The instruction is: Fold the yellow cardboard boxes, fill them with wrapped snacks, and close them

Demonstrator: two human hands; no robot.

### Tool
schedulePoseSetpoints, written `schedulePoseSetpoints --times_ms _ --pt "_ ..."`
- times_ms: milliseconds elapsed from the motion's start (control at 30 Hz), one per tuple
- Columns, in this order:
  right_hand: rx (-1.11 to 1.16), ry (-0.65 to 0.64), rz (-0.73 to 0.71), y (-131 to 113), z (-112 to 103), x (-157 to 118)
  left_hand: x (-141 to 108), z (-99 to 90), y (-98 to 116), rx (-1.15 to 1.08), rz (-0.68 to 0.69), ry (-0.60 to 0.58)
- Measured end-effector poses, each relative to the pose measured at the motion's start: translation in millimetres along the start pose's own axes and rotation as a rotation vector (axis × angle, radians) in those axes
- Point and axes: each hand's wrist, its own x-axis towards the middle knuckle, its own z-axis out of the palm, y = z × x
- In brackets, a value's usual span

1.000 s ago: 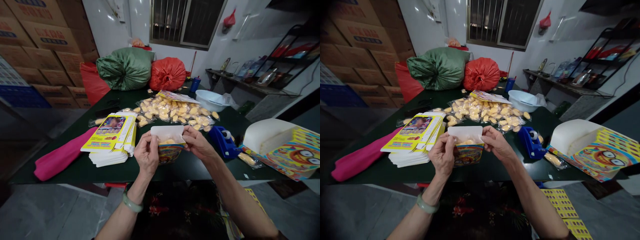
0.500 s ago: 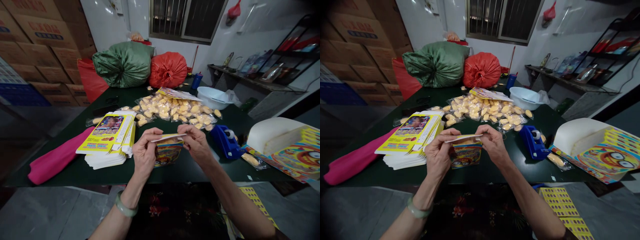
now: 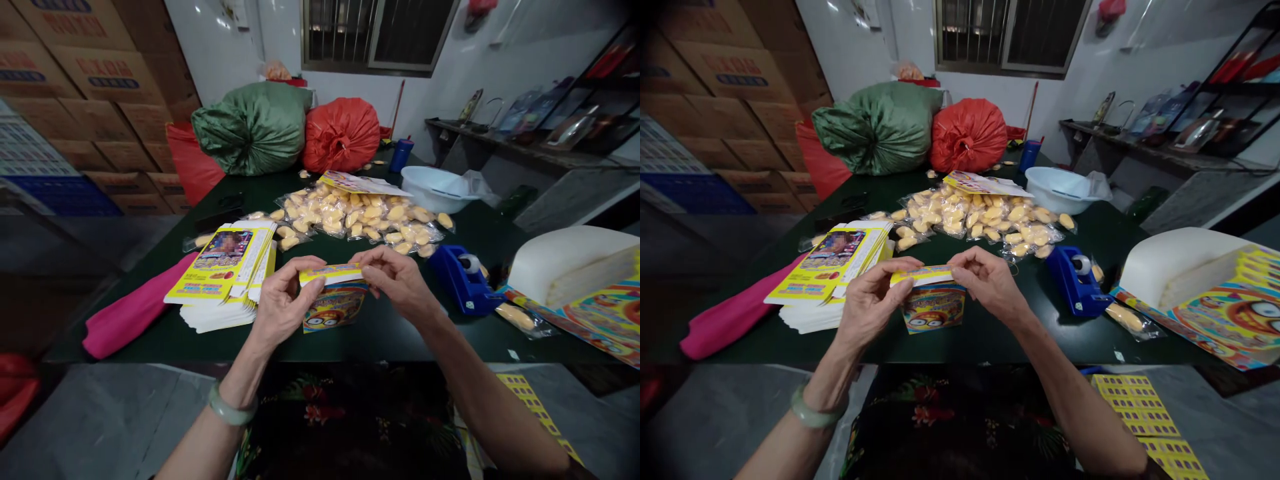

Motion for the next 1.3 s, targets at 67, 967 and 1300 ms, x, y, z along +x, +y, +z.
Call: schedulePoseSetpoints --times_ms 67,967,1300 --pt "-0.096 -0.026 -0.032 -5 0 2 5 -5.1 5 0.051 -0.013 -0.064" --pt "-0.455 0.265 -0.510 44 26 -24 -8 8.8 -30 0.268 0.298 0.059" --pt "-0.796 0.940 0.403 30 -163 -84 -7 23.0 -27 0.235 0.410 0.175"
